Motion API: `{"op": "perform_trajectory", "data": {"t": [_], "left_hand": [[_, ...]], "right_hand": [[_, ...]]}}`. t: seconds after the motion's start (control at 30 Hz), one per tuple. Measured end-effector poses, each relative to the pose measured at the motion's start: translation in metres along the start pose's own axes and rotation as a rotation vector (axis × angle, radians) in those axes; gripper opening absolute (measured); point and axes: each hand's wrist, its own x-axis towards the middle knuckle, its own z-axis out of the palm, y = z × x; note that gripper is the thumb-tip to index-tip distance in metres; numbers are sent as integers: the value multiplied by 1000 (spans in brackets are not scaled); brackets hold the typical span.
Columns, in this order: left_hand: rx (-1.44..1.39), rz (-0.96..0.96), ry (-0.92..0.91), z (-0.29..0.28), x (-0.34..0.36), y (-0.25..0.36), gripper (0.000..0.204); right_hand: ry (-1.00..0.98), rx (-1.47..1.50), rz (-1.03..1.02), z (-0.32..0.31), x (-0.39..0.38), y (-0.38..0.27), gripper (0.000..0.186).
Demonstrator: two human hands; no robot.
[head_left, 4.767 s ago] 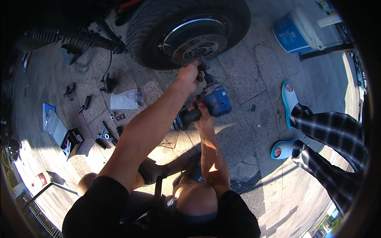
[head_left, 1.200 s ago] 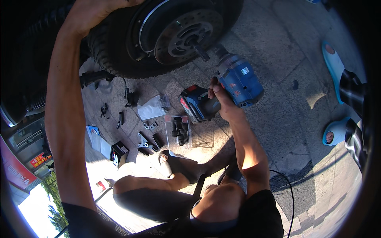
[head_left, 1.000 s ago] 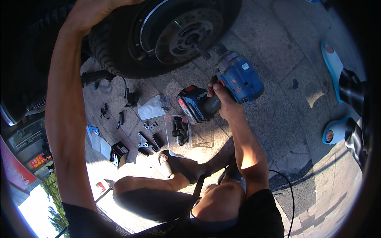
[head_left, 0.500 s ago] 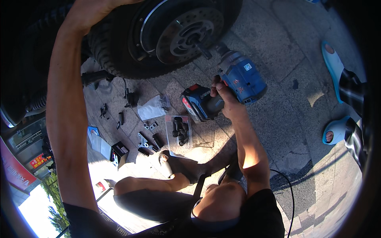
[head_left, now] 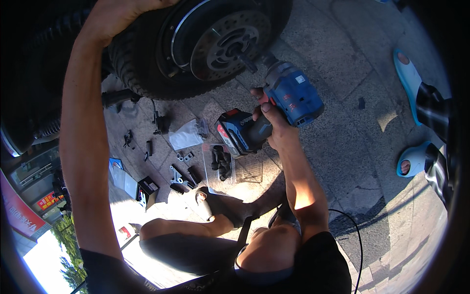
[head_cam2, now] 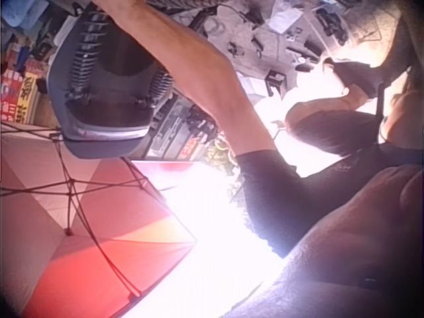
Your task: The person removes a motorcycle wheel, cleans the hub, and reattaches the wheel using a cordless impact wrench. They also retrieve tools and parts from a red tool cart and handle a brake disc and packaging materials.
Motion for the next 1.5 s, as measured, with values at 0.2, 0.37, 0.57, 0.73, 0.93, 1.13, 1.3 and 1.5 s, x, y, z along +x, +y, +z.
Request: {"op": "perform_trajectory", "data": {"t": [0.2, 0.37, 0.57, 0.73, 0.93, 1.13, 1.3, 1.5], "left_hand": [[95, 41, 32, 3, 7, -4, 99], [110, 1, 61, 1, 12, -15, 100], [378, 512, 595, 32, -30, -17, 45], [-465, -171, -81, 141, -88, 0, 29], [-753, -633, -10, 187, -81, 15, 35], [-342, -482, 52, 201, -66, 3, 35], [-401, -555, -53, 196, -61, 2, 32], [-501, -445, -34, 173, -85, 10, 31]], "right_hand": [[-44, -161, -110, -24, -3, 3, 36], [-39, -88, -62, -43, -28, -20, 38], [29, -272, -61, -50, -56, -44, 31], [50, -632, -27, -60, -73, -63, 30], [41, -1155, -30, -74, -100, -87, 32], [49, -1220, 104, -70, -104, -96, 32], [-26, -1627, -92, -64, -101, -104, 68], [-100, -2082, 19, -94, -94, -85, 78]]}}
